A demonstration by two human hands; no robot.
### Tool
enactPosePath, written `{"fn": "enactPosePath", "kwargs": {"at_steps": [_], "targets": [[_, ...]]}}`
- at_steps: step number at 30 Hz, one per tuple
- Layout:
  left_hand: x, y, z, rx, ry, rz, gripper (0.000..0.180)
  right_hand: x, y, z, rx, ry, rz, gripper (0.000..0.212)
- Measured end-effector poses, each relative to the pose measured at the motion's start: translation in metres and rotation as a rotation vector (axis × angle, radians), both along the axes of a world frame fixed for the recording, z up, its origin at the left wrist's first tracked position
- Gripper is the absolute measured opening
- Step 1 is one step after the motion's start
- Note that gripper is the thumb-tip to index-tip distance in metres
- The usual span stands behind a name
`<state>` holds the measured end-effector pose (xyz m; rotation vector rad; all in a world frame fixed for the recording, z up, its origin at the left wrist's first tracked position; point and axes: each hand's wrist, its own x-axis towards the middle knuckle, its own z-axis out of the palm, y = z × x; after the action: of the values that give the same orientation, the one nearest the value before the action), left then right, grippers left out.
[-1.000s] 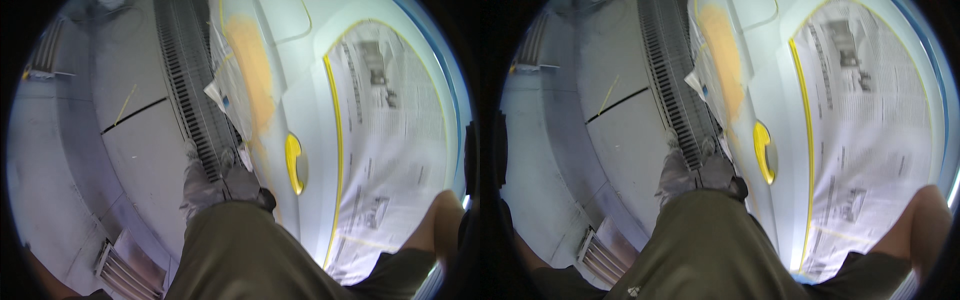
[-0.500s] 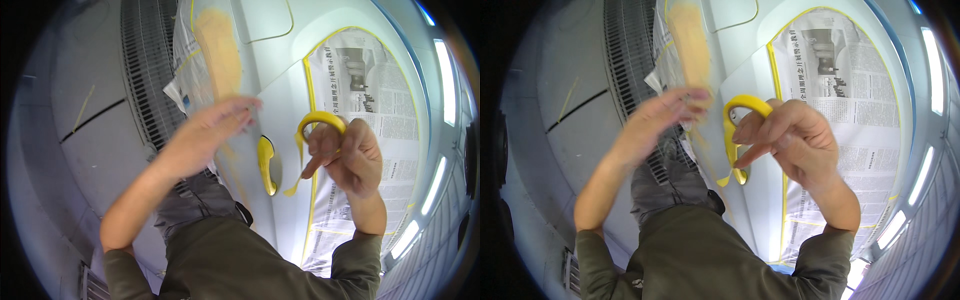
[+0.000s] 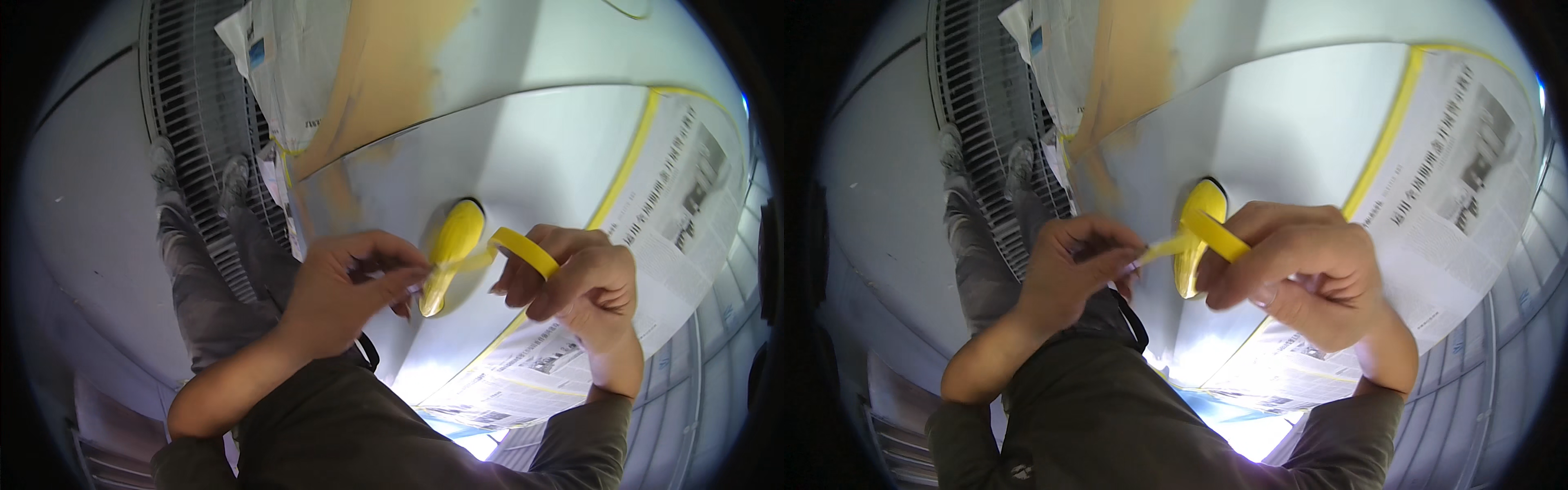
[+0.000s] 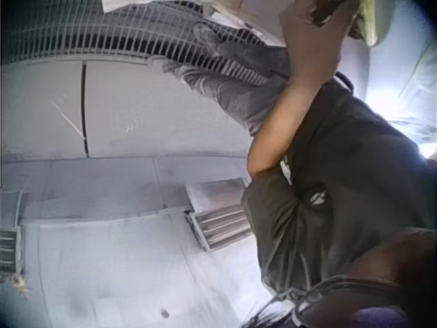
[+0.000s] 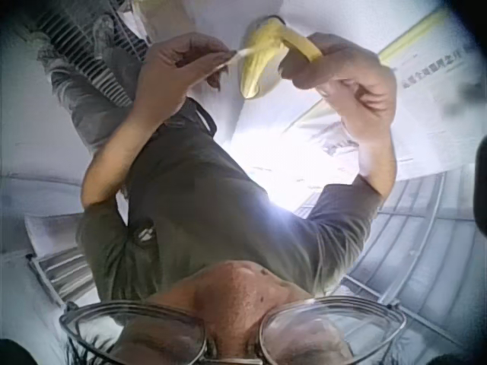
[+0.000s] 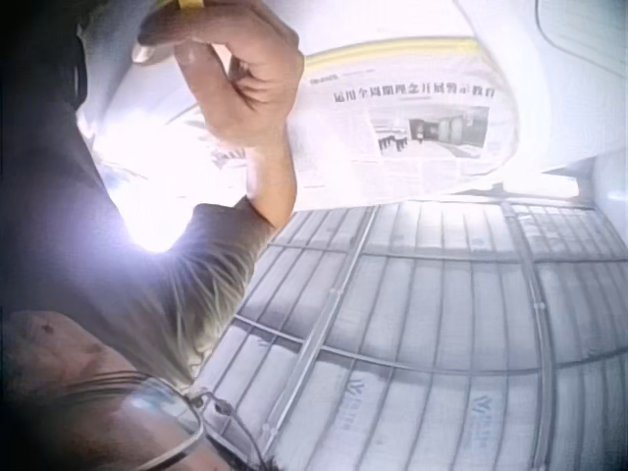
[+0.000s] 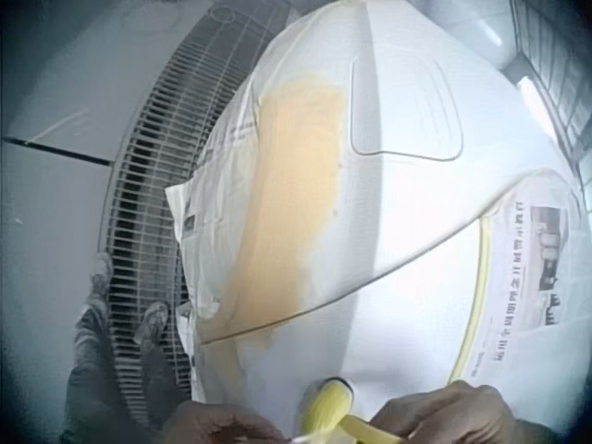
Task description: The person applies yellow masking tape around a car door handle, using newspaper as a backing to protect the surface. They carefully wrap the tape around the handle and smooth it down, then move to the adjacent door to repeat the process.
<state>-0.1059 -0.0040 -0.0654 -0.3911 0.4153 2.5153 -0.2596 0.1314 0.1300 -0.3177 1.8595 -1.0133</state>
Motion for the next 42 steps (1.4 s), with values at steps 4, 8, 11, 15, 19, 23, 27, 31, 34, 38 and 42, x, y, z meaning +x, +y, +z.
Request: {"fn": "enactPosePath", "kwargs": {"at_steps": [4, 8, 11, 15, 19, 23, 27, 31, 34, 38, 42], "targets": [[-0.001, 0.043, -0.055, -0.064, -0.133, 0.258, 0.013, -0.034, -0.01, -0.015, 0.42, 0.185, 0.095, 0.019], [0.011, 0.082, -0.051, -0.072, -0.214, 0.147, 0.014, -0.053, -0.025, -0.039, 0.67, 0.378, 0.277, 0.018], [0.012, 0.11, -0.041, -0.228, -0.135, 0.272, 0.015, -0.056, -0.039, -0.056, 0.732, 0.528, 0.545, 0.016], [0.012, 0.119, -0.04, -0.302, 0.044, 0.311, 0.018, -0.059, -0.053, -0.06, 0.907, 0.573, 0.843, 0.019], [0.01, 0.117, -0.043, -0.273, 0.095, 0.319, 0.021, -0.067, -0.056, -0.062, 0.917, 0.473, 0.939, 0.024], [0.008, 0.121, -0.04, -0.288, 0.107, 0.371, 0.023, -0.075, -0.063, -0.064, 0.889, 0.404, 1.013, 0.025], [0.008, 0.123, -0.04, -0.318, 0.097, 0.358, 0.022, -0.082, -0.059, -0.069, 0.801, 0.347, 0.979, 0.024], [0.009, 0.123, -0.034, -0.324, 0.083, 0.349, 0.022, -0.084, -0.057, -0.066, 0.797, 0.326, 0.974, 0.024], [0.01, 0.121, -0.032, -0.34, 0.092, 0.348, 0.023, -0.082, -0.058, -0.065, 0.793, 0.335, 0.954, 0.024], [0.013, 0.111, -0.025, -0.326, 0.1, 0.323, 0.027, -0.078, -0.058, -0.063, 0.848, 0.419, 1.031, 0.022], [0.015, 0.095, -0.023, -0.382, 0.218, 0.147, 0.039, -0.072, -0.05, -0.053, 0.832, 0.408, 0.832, 0.02]]}}
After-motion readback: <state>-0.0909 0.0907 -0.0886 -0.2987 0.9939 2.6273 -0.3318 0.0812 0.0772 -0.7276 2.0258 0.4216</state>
